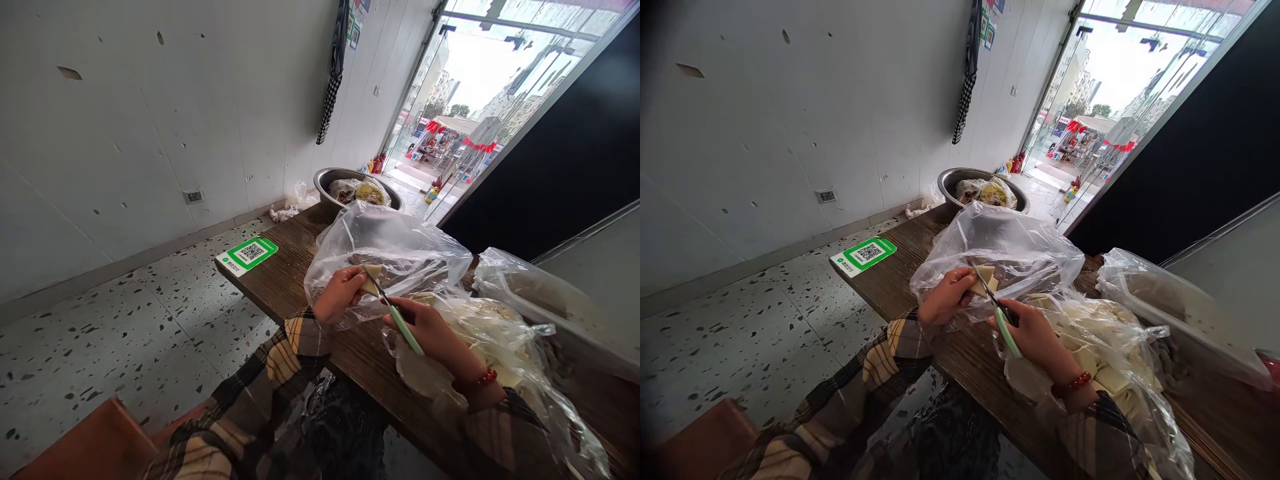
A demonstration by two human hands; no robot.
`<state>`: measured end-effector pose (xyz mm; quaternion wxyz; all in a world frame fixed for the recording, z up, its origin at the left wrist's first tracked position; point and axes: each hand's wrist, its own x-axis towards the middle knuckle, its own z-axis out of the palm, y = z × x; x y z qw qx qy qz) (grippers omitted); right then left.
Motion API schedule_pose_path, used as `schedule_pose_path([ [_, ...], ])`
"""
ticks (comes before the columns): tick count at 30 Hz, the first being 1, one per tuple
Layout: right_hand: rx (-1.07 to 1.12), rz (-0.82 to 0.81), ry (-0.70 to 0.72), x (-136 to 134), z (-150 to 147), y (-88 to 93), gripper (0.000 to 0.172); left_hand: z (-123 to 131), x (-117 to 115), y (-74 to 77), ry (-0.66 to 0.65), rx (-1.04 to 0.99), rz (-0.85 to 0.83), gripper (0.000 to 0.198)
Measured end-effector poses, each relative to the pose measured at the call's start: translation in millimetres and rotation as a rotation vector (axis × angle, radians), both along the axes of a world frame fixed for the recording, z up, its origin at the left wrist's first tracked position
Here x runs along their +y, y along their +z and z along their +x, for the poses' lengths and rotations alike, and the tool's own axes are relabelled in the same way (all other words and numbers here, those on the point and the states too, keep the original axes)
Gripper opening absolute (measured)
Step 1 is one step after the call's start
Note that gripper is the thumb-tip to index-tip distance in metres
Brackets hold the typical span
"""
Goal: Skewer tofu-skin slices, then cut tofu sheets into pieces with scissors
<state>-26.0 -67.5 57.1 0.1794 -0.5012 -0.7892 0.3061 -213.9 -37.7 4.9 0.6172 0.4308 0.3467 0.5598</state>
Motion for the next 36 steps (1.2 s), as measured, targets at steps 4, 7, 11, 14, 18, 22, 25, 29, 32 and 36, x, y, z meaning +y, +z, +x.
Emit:
schedule_pose_path([
  [4, 0.041, 0.005, 0.013, 7, 3, -4.2, 0.039, 0, 1, -2.2, 0.028, 0.007, 0.002, 0.022],
  [7, 0.124, -0.004, -0.029, 8, 2, -8.7, 0.038, -1, 3, -4.5, 0.053, -0.021, -0.020, 0.025],
  [11, 0.330, -0.162, -0.201, 4, 1, -16.1, 0.051, 0, 7, -5.9, 0.140, -0.134, -0.104, 0.028],
  [14, 0.558, -0.305, -0.274, -1, 2, -21.9, 0.060, 2, 10, -8.1, 0.193, -0.188, -0.076, 0.028],
  [18, 0.742, -0.386, -0.299, -6, 1, -27.9, 0.058, 5, 13, -14.8, 0.274, 0.005, 0.038, 0.031],
  [22, 0.786, -0.405, -0.266, -8, 0, -29.7, 0.053, 6, 13, -17.0, 0.313, 0.630, 0.378, 0.035],
  [25, 0.793, -0.407, -0.260, -9, 0, -31.1, 0.051, 5, 8, -12.2, 0.360, 1.076, 0.465, 0.029],
  [29, 0.840, -0.432, -0.254, -9, 3, -35.4, 0.050, 6, 2, -6.3, 0.399, 1.341, 0.416, 0.012],
  [32, 0.858, -0.424, -0.244, -8, 5, -37.6, 0.051, 7, 1, -7.7, 0.298, 1.416, 0.459, 0.017],
  [36, 0.862, -0.400, -0.254, -8, 5, -38.5, 0.055, 9, 8, -15.2, 0.322, 1.395, 0.483, 0.039],
])
